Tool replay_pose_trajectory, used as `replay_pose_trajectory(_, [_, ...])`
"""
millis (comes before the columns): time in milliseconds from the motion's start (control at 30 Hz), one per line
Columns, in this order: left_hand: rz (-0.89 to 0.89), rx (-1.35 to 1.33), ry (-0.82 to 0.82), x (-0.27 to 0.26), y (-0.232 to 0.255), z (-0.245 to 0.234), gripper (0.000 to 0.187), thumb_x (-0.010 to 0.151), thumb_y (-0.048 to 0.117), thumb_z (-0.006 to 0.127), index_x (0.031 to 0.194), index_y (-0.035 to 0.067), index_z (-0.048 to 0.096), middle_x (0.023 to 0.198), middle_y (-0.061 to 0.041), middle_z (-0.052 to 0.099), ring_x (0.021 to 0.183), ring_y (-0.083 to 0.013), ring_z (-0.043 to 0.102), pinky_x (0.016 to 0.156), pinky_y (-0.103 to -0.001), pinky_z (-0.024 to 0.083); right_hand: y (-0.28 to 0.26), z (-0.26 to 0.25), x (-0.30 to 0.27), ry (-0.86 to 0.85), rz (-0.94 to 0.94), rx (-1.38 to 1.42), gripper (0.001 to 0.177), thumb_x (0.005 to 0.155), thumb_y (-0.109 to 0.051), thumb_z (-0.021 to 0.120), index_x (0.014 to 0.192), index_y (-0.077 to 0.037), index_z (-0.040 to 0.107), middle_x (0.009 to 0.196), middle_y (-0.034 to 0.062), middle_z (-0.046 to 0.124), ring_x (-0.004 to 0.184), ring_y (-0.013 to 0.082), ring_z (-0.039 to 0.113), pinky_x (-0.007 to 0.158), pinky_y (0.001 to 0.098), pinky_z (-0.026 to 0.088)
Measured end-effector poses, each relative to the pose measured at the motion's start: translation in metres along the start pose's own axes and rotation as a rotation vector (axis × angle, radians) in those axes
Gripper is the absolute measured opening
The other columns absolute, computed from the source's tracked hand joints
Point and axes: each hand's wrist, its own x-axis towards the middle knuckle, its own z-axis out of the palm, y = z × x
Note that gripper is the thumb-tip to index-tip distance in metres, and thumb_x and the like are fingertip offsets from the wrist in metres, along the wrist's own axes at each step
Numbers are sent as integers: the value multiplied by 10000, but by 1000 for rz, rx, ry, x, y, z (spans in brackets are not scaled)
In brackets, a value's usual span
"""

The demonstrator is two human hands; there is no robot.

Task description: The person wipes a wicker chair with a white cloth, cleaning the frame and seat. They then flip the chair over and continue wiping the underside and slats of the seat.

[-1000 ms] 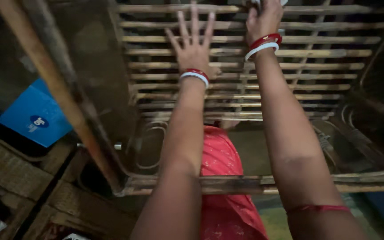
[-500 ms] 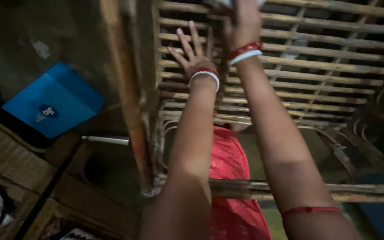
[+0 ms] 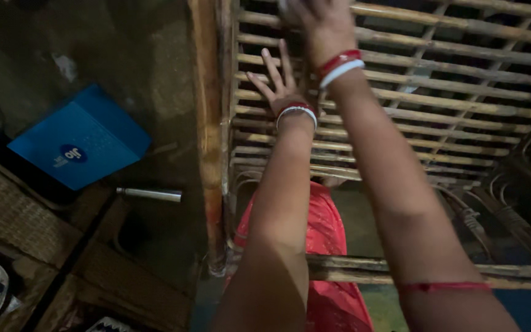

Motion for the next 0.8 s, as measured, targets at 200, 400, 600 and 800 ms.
replay_pose_trajectory(200, [5,-137,-29,-8,-3,-8,1313,779,734,718,1643,338,-188,1633,-213,-345,1518,-529,-252,1142,-832,-33,86,-51,-74,-21,71,-143,436,1028,44,549,1416,-111,672,1481,147,556,1415,395,467,1196,461,421])
replay_pose_trajectory(400, [-2,-125,-2,-6,-3,-7,1336,768,769,713,1617,337,-225,1617,-223,-360,1497,-546,-267,1119,-860,-26,129,-90,-114,40,222,-104,542,889,124,691,1380,-107,666,1515,172,522,1408,417,429,1159,547,414])
replay_pose_trajectory(600, [9,-137,-14,-5,-3,-6,1338,764,767,712,1620,331,-221,1630,-219,-353,1503,-546,-268,1130,-854,-33,75,-55,-83,225,438,233,656,775,196,581,1323,-157,658,1447,219,453,1356,427,452,1125,471,472])
replay_pose_trajectory(800, [-26,-8,131,9,1,15,988,958,269,631,1650,308,-74,1599,-242,-327,1460,-575,-227,1049,-870,-40,13,1,-22,120,315,211,686,726,106,707,1361,-146,641,1369,243,528,1275,490,496,1080,538,447])
